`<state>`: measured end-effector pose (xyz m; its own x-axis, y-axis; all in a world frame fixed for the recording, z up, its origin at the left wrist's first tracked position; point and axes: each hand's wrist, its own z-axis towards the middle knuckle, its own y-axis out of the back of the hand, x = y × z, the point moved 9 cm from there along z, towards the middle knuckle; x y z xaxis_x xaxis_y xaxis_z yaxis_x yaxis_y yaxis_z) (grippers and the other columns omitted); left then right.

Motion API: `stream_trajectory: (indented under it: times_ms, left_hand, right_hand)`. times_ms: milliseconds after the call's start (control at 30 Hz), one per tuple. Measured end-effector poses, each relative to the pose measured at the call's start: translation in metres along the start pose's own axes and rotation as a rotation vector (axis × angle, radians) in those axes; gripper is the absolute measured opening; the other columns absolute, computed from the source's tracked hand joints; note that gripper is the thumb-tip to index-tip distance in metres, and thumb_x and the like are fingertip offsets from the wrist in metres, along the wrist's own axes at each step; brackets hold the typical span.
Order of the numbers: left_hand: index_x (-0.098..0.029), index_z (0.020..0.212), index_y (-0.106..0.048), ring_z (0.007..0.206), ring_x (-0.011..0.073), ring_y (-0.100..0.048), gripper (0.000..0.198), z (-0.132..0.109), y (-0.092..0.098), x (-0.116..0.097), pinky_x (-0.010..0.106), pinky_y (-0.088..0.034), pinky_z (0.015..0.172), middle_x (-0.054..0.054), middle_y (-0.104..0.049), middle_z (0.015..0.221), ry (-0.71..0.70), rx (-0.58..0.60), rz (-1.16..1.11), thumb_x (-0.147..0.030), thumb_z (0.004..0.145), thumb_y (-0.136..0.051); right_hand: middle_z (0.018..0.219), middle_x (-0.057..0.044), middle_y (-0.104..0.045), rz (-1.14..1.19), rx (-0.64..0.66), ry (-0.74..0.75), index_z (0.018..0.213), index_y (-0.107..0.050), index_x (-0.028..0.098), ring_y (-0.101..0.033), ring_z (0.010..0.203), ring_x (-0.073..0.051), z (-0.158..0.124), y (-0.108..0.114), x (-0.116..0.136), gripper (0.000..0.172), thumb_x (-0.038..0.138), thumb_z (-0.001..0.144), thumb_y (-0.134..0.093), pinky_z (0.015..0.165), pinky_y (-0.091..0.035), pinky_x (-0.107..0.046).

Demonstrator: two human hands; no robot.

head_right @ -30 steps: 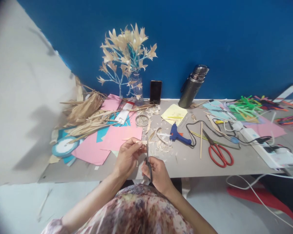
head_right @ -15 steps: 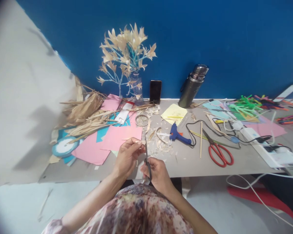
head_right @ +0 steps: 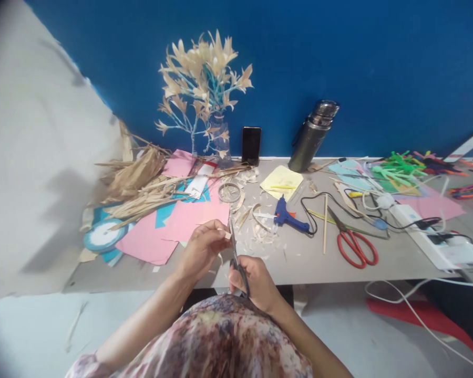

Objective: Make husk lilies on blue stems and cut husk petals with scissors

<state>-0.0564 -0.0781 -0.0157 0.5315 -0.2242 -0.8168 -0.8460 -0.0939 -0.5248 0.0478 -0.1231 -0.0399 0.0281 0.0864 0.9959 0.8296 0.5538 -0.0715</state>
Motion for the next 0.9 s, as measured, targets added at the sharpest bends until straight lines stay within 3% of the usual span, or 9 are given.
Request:
stream_trajectory:
  times_ms: [367,600,900]
  left_hand:
    - [-0.016,0.060,-0.062,0.054,0.0123,-0.060,0.009,0.003,0.008,-0.008,0.024,-0.049,0.057,0.002,-0.063,0.059,0.011,0.058,0.112,-0.016,0.065,-0.069]
    - [-0.015,0.061,-0.061,0.051,0.0119,-0.060,0.008,0.003,0.010,-0.008,0.023,-0.050,0.056,0.001,-0.064,0.057,0.024,0.076,0.149,-0.015,0.066,-0.068]
    - [-0.014,0.062,-0.061,0.049,0.0118,-0.060,0.008,0.004,0.009,-0.011,0.024,-0.051,0.055,0.000,-0.064,0.055,0.027,0.094,0.201,-0.015,0.066,-0.068]
  right_hand:
    - [0.056,-0.001,-0.057,0.028,-0.019,-0.114,0.066,-0.057,0.018,-0.052,0.052,-0.016,0.000,-0.003,-0.008,0.051,0.066,0.077,-0.069,0.050,-0.041,-0.025]
    - [0.059,-0.002,-0.059,0.035,0.009,-0.105,0.069,-0.059,0.016,-0.054,0.055,-0.016,-0.001,-0.006,-0.007,0.047,0.061,0.077,-0.071,0.052,-0.042,-0.024]
    - [0.053,0.001,-0.055,0.050,-0.065,-0.222,0.059,-0.055,0.018,-0.050,0.049,-0.014,0.000,-0.003,-0.016,0.041,0.051,0.069,-0.077,0.046,-0.039,-0.022]
